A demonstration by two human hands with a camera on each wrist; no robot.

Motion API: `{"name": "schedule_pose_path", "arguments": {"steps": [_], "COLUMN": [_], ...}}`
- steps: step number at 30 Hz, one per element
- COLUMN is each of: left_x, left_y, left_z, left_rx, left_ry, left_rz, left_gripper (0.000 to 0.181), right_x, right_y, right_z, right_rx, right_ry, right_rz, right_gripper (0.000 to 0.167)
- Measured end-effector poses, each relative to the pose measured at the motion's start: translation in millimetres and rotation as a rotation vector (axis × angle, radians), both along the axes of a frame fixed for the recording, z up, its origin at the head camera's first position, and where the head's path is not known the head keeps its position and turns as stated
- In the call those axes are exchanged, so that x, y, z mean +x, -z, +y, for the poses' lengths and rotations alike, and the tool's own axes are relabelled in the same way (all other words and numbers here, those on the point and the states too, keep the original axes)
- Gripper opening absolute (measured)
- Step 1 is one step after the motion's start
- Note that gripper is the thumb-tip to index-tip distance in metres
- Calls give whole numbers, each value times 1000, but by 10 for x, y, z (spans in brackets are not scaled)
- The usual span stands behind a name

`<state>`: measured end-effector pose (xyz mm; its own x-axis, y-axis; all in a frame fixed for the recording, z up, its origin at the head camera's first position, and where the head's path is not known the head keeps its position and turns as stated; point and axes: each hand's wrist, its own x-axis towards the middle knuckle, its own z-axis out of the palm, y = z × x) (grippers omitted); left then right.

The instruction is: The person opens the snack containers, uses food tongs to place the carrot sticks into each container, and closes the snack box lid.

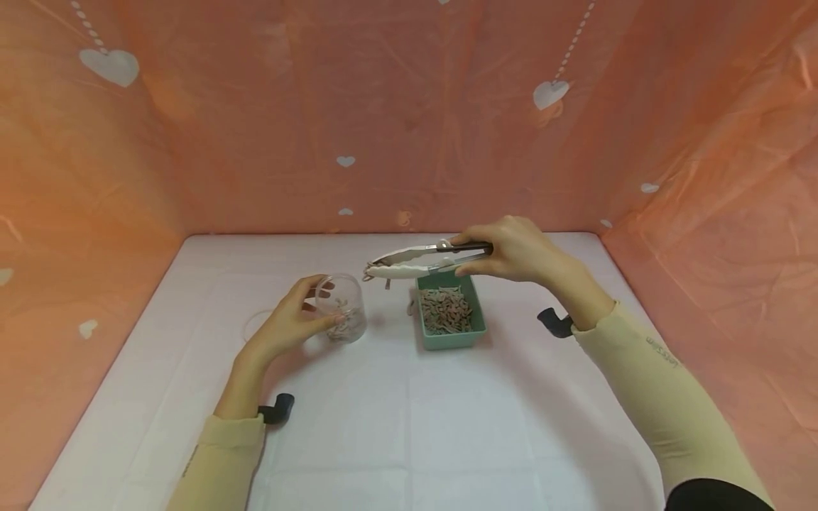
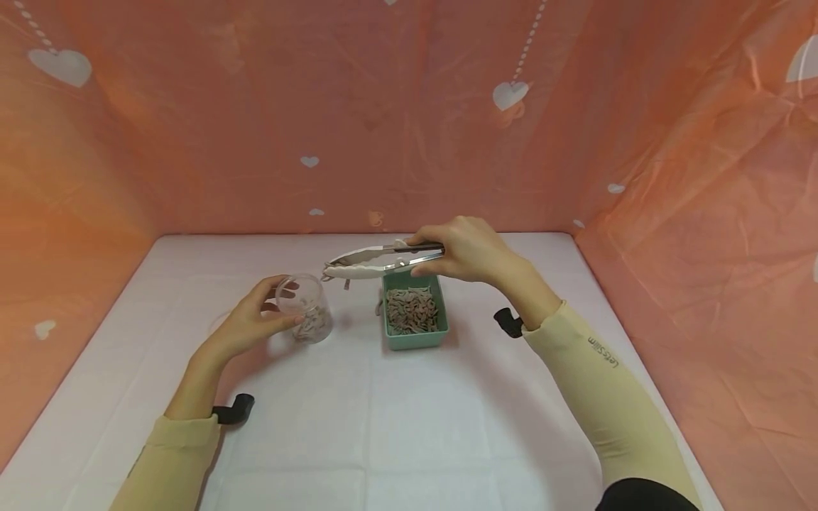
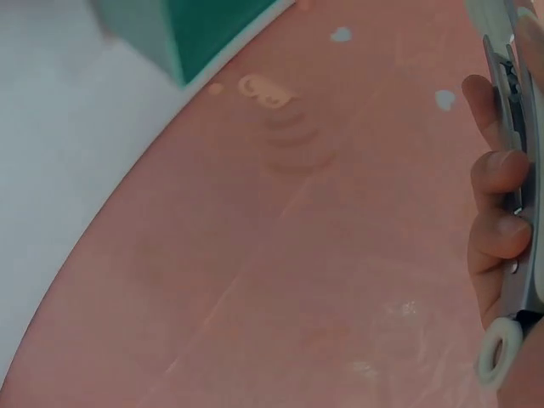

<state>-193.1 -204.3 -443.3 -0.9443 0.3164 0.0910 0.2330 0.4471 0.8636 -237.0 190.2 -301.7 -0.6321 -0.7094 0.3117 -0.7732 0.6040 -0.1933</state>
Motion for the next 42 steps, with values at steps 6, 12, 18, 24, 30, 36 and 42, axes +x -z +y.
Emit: {"name": "schedule_pose_path", "arguments": {"steps": [6, 12, 18, 24, 30, 36, 42], "left_x": [-5, 8, 20, 22, 24, 8, 0], "left_y": [3, -7, -16, -27, -31, -17, -10], "left_z": [-4, -3, 8, 9, 1, -1, 2], "left_rx": [13, 11, 6, 16, 17, 25, 24], "left_ry": [0, -5, -8, -9, -15, -5, -4], "left_rz": [4, -5, -1, -16, -34, -10, -3], "left_gripper": [77, 80, 81, 80, 81, 78, 78], "right_x": [-42, -102, -135, -148, -160, -143, -100], "right_y": [-2, 32, 138, 221, 257, 253, 230], "right_z": [-230, -429, -584, -652, -670, -666, -596], "right_rx": [-19, -28, 39, 105, 110, 118, 78], "right_ry": [-45, -80, -45, -46, -63, -62, -49], "right_rz": [-18, -39, -45, -21, -24, -18, -23], "right_gripper": [45, 46, 45, 46, 47, 51, 50]}}
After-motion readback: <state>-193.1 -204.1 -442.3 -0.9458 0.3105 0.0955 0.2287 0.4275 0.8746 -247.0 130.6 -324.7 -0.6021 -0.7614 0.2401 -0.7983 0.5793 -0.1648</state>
